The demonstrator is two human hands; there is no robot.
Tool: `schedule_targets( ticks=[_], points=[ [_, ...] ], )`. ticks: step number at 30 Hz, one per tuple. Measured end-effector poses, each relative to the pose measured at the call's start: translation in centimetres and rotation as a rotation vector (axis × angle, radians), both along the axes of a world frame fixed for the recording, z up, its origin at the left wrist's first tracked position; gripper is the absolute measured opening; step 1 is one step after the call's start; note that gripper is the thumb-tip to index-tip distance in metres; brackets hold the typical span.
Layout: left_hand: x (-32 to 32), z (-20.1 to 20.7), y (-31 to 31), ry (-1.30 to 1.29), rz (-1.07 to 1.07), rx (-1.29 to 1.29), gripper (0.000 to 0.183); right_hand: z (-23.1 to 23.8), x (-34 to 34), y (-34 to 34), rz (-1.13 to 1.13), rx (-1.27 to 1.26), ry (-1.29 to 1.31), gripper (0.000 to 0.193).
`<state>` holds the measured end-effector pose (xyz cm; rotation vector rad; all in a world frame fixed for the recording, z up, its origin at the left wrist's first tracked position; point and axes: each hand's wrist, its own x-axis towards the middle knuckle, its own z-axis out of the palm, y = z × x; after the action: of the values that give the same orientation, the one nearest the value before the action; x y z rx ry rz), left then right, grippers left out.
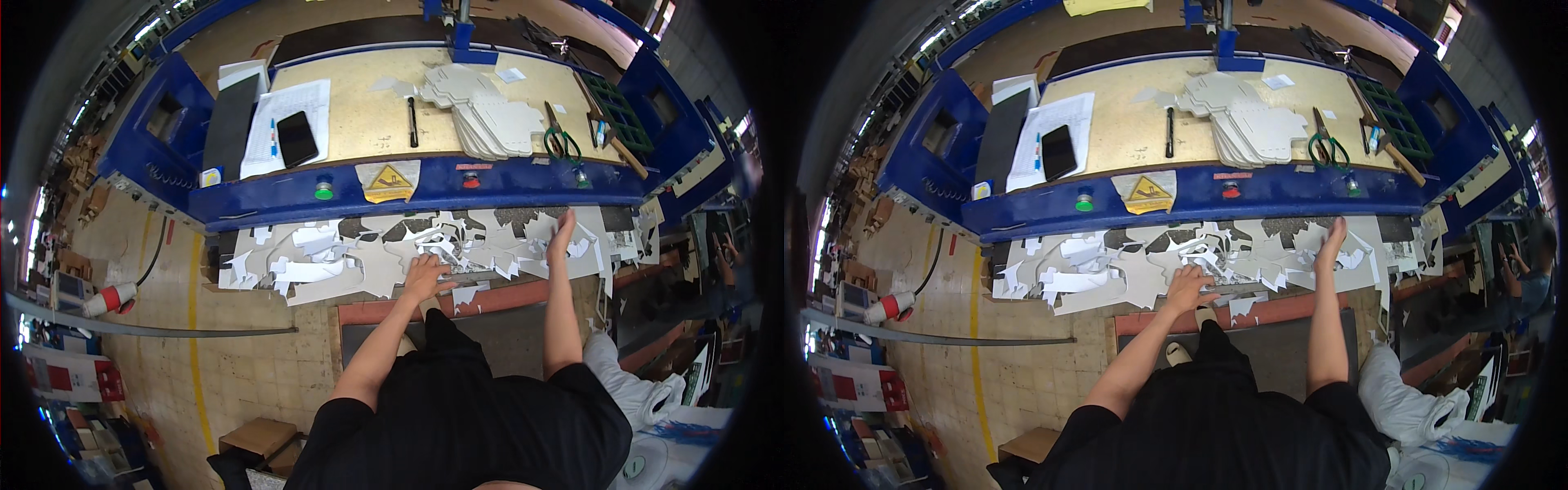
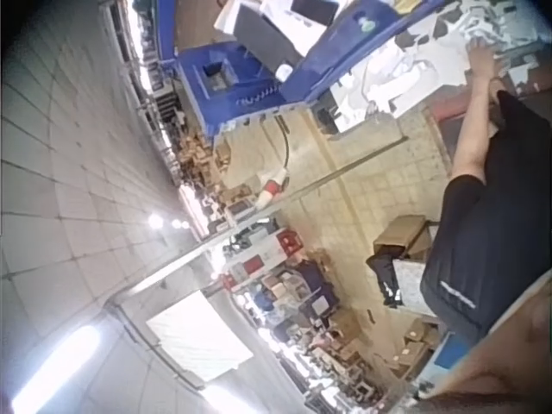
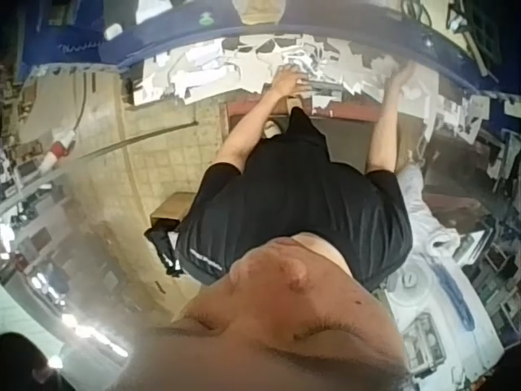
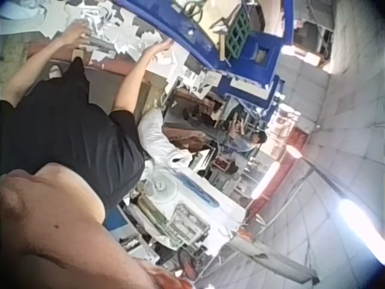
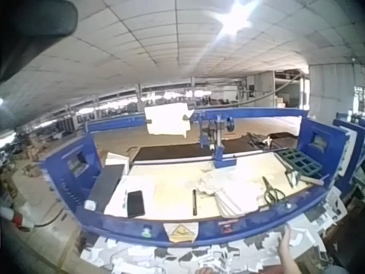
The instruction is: Placing templates on material and operating a press machine to cut out shoe components.
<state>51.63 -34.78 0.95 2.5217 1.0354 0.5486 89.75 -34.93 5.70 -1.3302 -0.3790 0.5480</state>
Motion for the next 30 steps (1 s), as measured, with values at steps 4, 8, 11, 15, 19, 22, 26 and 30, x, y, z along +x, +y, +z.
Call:
schedule_targets(
  ticks=[4,8,11,15,19,22,26,30],
  points=[
    [0.3,-0.3,-0.5,-0.006,0.014,0.01,0.037,-5.0,-8.0,-4.0,0.173,-0.117,-0.429,0.051],
    [-0.4,-0.2,-1.1,-0.001,0.055,-0.045,0.036,-3.8,-17.8,-8.2,0.622,-0.189,-1.144,0.037],
    [-0.2,0.8,-0.9,0.028,0.056,-0.124,0.035,-5.6,-20.2,-9.8,0.594,-0.266,-1.394,0.04],
    [-0.5,0.5,-1.4,0.004,0.053,-0.172,0.033,-6.3,-20.6,-10.3,0.596,-0.338,-1.382,0.042],
    [-0.4,-0.2,-2.6,-0.081,0.091,-0.018,0.03,-6.0,-20.7,-9.9,0.614,-0.361,-1.393,0.046],
    [0.0,-0.9,-4.1,-0.15,0.193,0.117,0.028,-6.0,-21.4,-9.5,0.604,-0.419,-1.387,0.05],
    [0.2,-1.4,-3.8,-0.196,0.216,0.083,0.031,-6.2,-21.9,-8.8,0.616,-0.495,-1.369,0.057],
    [0.1,-1.6,-3.7,-0.223,0.2,0.032,0.03,-6.1,-21.9,-8.7,0.626,-0.527,-1.346,0.06]
  ],
)
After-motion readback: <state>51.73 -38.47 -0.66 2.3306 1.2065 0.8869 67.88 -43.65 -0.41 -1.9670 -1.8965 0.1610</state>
